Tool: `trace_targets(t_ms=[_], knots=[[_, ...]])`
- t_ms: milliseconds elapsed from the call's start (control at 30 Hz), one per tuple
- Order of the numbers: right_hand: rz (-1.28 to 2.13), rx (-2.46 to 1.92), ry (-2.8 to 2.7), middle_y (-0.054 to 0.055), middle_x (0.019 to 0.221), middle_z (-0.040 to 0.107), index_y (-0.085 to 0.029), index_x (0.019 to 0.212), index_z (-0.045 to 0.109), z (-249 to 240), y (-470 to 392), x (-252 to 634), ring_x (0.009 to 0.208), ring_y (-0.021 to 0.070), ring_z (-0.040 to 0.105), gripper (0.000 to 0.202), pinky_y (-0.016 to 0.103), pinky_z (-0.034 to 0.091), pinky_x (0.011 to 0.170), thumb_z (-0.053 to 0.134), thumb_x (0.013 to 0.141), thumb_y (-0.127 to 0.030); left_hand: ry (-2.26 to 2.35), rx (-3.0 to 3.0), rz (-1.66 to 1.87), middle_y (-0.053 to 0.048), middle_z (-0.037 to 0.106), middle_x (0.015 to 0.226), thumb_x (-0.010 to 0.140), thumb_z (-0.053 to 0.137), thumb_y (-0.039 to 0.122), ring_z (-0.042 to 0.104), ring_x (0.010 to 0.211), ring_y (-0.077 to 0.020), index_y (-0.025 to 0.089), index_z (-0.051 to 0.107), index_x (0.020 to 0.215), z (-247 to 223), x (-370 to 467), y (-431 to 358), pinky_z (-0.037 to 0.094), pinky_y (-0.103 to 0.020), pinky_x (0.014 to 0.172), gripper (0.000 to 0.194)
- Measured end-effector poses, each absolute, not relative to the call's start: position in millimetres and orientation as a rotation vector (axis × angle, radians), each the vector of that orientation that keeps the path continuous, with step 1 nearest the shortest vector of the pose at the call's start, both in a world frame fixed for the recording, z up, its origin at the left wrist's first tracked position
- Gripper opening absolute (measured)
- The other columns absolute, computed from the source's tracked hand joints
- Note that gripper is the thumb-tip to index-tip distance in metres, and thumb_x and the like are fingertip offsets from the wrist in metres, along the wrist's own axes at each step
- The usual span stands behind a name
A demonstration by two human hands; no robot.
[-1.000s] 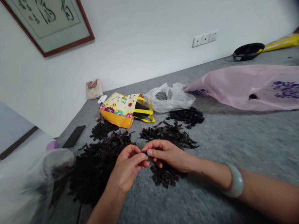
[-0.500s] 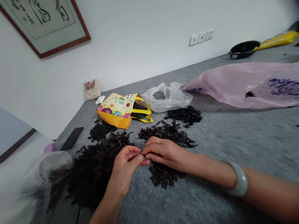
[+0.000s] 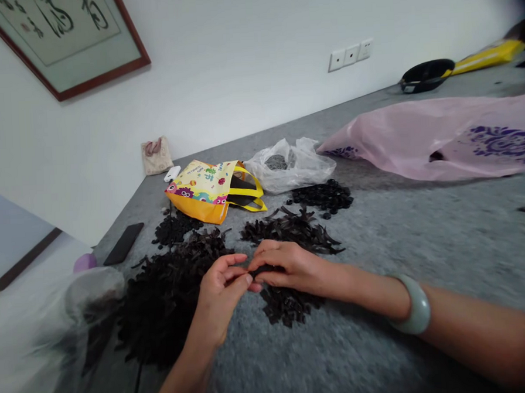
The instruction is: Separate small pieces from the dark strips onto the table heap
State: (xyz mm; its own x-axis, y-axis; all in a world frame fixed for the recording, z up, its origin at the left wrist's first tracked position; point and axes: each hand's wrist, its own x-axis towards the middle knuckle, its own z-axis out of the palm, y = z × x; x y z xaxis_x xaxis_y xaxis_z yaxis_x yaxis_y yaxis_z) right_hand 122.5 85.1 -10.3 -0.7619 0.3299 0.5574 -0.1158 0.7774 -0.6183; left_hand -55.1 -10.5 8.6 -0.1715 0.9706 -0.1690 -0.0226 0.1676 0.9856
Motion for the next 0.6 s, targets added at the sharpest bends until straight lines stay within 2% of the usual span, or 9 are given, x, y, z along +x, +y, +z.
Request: trace_targets(t_ms=[167, 300, 467, 600], knots=[[0.879, -0.122, -2.234, 0.006, 0.097, 0.068, -0.017, 0.110, 0.068, -12.2, 87.1, 122.5, 0.095, 0.0158, 0.063, 0.017, 0.029, 0.052, 0.084, 0.063, 0.096, -0.024, 1.402, 1.005, 1.212, 0.000, 0.074, 0.077, 0.075, 0.073, 0.024, 0.070, 0.063, -0.0144, 0.017, 0.061, 0.106, 11.2, -56.3, -10.1, 0.052, -0.026, 0.068, 0.034], [0.819, -0.211, -2.229, 0.006, 0.093, 0.067, -0.017, 0.105, 0.068, -11.4, 84.6, 122.7, 0.090, 0.0164, 0.063, 0.013, 0.029, 0.052, 0.079, 0.062, 0.095, -0.022, 1.491, 1.089, 1.221, -0.003, 0.074, 0.082, 0.075, 0.074, 0.030, 0.071, 0.064, -0.0175, 0.017, 0.065, 0.091, 15.7, -54.8, -11.9, 0.052, -0.028, 0.067, 0.023], [0.720, -0.252, -2.274, 0.008, 0.097, 0.066, -0.016, 0.106, 0.067, -8.9, 80.9, 124.6, 0.091, 0.0179, 0.062, 0.014, 0.031, 0.053, 0.080, 0.059, 0.095, -0.021, 1.630, 1.276, 1.201, -0.002, 0.067, 0.063, 0.079, 0.071, 0.037, 0.065, 0.061, -0.0182, 0.019, 0.067, 0.073, 18.3, -52.9, -13.1, 0.046, -0.027, 0.061, 0.019], [0.701, -0.227, -2.312, 0.008, 0.098, 0.064, -0.016, 0.107, 0.067, -8.6, 79.0, 125.8, 0.090, 0.0166, 0.063, 0.016, 0.029, 0.053, 0.078, 0.057, 0.098, -0.025, 1.617, 1.295, 1.138, -0.001, 0.067, 0.060, 0.078, 0.071, 0.033, 0.062, 0.060, -0.0178, 0.019, 0.066, 0.070, 16.5, -53.8, -10.7, 0.045, -0.027, 0.061, 0.017]])
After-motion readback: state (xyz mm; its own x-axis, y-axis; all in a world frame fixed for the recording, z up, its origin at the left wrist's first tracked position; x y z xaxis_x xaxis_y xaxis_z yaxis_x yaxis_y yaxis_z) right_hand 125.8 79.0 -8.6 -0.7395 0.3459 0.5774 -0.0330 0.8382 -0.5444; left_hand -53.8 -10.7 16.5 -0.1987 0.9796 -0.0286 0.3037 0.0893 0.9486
